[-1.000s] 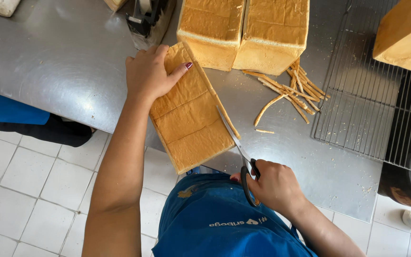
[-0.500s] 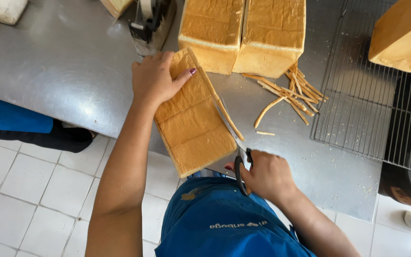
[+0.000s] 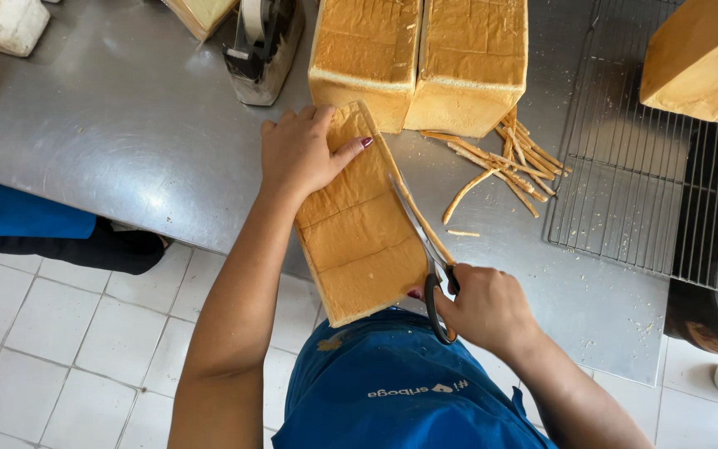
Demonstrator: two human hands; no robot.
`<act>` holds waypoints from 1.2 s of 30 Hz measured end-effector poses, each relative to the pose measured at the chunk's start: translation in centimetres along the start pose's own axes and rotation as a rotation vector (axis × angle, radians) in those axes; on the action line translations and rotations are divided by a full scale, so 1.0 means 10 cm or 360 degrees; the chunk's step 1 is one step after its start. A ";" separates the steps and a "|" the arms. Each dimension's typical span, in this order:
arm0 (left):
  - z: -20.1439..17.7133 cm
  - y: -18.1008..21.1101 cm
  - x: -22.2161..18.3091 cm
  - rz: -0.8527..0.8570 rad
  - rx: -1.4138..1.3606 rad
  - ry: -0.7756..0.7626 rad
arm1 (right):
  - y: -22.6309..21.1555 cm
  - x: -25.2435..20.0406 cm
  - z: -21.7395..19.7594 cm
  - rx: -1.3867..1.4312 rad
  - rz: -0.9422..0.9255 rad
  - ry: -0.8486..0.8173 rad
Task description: The person trims the edges of multiple large bread loaves using a pair of scissors. The person handles the loaves one at a time on a metal table, rotating them and trimming the crust before placing them on a wire rack.
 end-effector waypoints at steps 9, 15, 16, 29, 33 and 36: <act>0.04 0.12 0.04 0.0103 0.0024 0.0029 | 0.01 0.11 0.00 -0.0077 -0.0008 -0.0037; 0.06 0.20 0.06 0.0157 0.0004 0.0042 | 0.04 0.10 0.09 0.0097 -0.0035 0.0045; 0.05 0.21 0.08 0.0164 0.0016 0.0084 | -0.02 0.14 0.03 0.0091 -0.0045 0.0013; 0.04 0.45 0.09 0.0198 -0.0031 0.0063 | 0.13 0.37 -0.04 0.0139 0.0076 0.0094; 0.02 0.50 0.06 0.0229 -0.0028 0.0049 | 0.18 0.27 0.05 0.0357 0.0131 0.0079; 0.09 0.51 0.07 0.0244 -0.0007 0.0005 | 0.18 0.36 0.08 0.0233 0.0123 0.0098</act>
Point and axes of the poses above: each hand's wrist, its own x-axis towards the middle knuckle, its own z-axis out of the palm, y = z × x, the point moved 8 cm from there along x, towards the middle knuckle, and after that the axes turned 6 degrees about z, right-handed, at the moved point
